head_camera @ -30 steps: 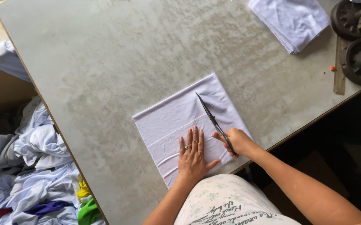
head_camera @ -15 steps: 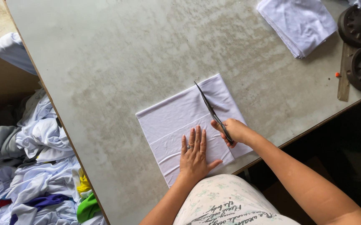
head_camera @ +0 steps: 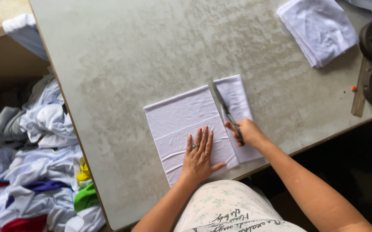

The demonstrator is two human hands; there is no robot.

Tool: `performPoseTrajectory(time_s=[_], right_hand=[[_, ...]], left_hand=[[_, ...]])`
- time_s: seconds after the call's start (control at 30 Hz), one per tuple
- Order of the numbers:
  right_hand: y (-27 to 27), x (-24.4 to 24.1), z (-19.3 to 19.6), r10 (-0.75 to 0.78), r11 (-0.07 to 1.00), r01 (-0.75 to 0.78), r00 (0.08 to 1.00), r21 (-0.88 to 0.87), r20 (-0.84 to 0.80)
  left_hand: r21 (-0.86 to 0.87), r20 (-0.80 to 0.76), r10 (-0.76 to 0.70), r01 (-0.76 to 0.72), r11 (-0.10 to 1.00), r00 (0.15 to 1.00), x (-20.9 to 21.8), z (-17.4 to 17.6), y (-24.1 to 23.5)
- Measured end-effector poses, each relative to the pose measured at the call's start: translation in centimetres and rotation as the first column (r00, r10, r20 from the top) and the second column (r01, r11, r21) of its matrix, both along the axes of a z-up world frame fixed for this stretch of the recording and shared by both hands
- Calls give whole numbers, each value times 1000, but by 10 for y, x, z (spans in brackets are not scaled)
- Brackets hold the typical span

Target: Folding and cutting small pieces of white fabric with scissors on a work table

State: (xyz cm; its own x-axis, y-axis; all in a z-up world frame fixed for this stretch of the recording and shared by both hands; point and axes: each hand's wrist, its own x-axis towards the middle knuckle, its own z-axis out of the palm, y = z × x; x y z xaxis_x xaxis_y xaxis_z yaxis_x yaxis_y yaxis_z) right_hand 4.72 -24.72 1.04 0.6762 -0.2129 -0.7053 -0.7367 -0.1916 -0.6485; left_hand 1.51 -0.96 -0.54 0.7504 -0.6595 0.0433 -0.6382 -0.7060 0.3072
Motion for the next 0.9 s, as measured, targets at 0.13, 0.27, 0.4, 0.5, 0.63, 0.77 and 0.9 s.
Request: performPoseTrajectory(time_s=[0.13,0.27,0.4,0.5,0.63,0.77,0.9], right_hand=[[-62,-2,-11,-8,1000,8,998,-9,68],[-127,2,1,373,928,-373,926,-15,61],[-173,39,37,681,720,-693,699,31,-218],[-187,77,57,850,452,-890,410,60,-330],[-165,126,74,928,159,-985,126,66,-352],[-171,172,31,957,27,-995,0,93,-289],[-151,188,35,932,-137,-989,-147,52,-331]], left_hand=[[-83,143,30,-18,996,989,-1,7,0],[-158,212,175,-143,977,961,-6,8,-4],[-112,198,428,-413,904,882,-20,12,-24],[41,202,652,-671,740,731,-35,12,-54],[128,241,820,-854,504,520,-37,5,-97],[-28,189,882,-895,444,432,-32,-6,-120],[2,173,885,-899,438,432,-33,-14,-122]])
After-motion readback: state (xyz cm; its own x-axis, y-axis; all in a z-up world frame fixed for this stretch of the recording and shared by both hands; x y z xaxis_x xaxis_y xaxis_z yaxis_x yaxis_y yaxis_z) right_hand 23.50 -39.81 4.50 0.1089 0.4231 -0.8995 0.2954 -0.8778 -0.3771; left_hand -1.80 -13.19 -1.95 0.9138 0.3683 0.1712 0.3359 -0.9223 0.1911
